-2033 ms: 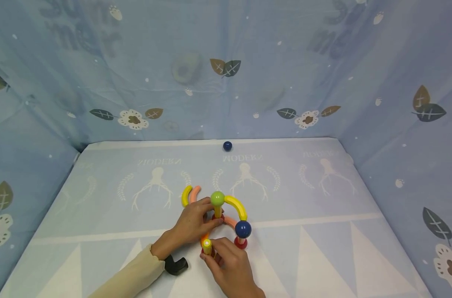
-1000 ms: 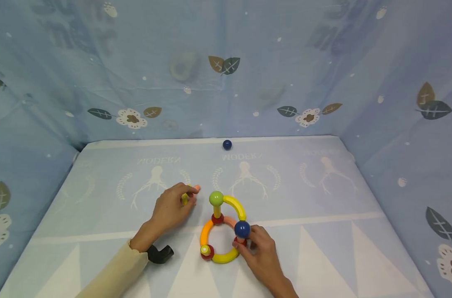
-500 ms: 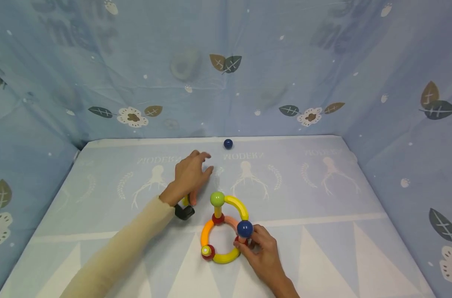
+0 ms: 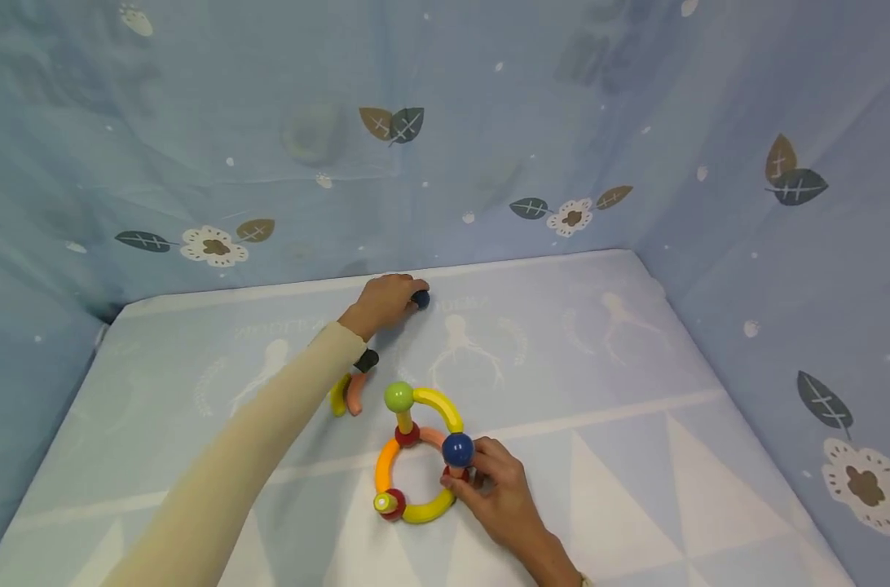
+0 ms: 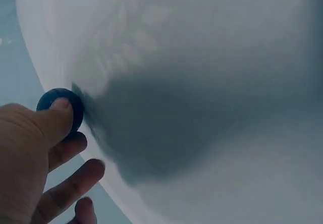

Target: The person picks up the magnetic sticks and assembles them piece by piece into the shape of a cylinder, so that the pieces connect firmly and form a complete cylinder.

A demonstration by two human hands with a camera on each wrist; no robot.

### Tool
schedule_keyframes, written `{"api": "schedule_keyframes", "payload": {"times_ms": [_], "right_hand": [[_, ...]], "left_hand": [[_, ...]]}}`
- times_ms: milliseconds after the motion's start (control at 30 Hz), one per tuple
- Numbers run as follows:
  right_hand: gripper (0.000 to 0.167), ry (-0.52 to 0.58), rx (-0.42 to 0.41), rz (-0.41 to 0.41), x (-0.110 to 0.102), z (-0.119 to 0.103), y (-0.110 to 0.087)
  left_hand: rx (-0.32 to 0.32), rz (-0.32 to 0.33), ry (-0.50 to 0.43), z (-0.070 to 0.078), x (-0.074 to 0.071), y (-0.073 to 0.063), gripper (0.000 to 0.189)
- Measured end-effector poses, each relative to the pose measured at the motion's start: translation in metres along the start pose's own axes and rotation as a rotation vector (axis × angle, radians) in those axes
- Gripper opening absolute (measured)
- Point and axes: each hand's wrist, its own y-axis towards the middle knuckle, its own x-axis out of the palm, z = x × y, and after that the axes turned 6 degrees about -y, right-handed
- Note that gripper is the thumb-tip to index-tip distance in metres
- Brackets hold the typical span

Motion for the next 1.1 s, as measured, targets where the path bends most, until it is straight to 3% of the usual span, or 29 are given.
{"api": "schedule_keyframes", "payload": {"times_ms": [167, 333, 433, 600, 800, 967, 1100], "right_hand": [[0.031, -0.003, -0.004, 0.013, 0.0, 0.0, 0.0], [0.029, -0.014, 0.004, 0.007, 0.0, -0.001, -0.001], [0.028, -0.014, 0.003, 0.005, 0.0, -0.002, -0.001], [0.028, -0.023, 0.01, 0.003, 0.0, -0.004, 0.0], [0.03, -0.022, 0.007, 0.013, 0.0, -0.003, 0.0], [0.031, -0.029, -0.005, 0.01, 0.001, -0.003, 0.0], [0.03, -0.037, 0.007, 0.002, 0.003, -0.005, 0.0]], "left_hand": [[0.082, 0.06, -0.137, -0.009, 0.007, -0.025, 0.032], [0.136, 0.137, -0.225, -0.012, 0.008, -0.061, 0.03], [0.162, 0.188, -0.297, -0.01, -0.002, -0.088, 0.035], [0.223, 0.278, -0.452, 0.003, -0.031, -0.144, 0.04], [0.31, 0.293, -0.59, 0.026, -0.058, -0.203, 0.042], [0.365, 0.283, -0.686, 0.045, -0.073, -0.235, 0.042], [0.412, 0.29, -0.753, 0.055, -0.078, -0.248, 0.043]]}}
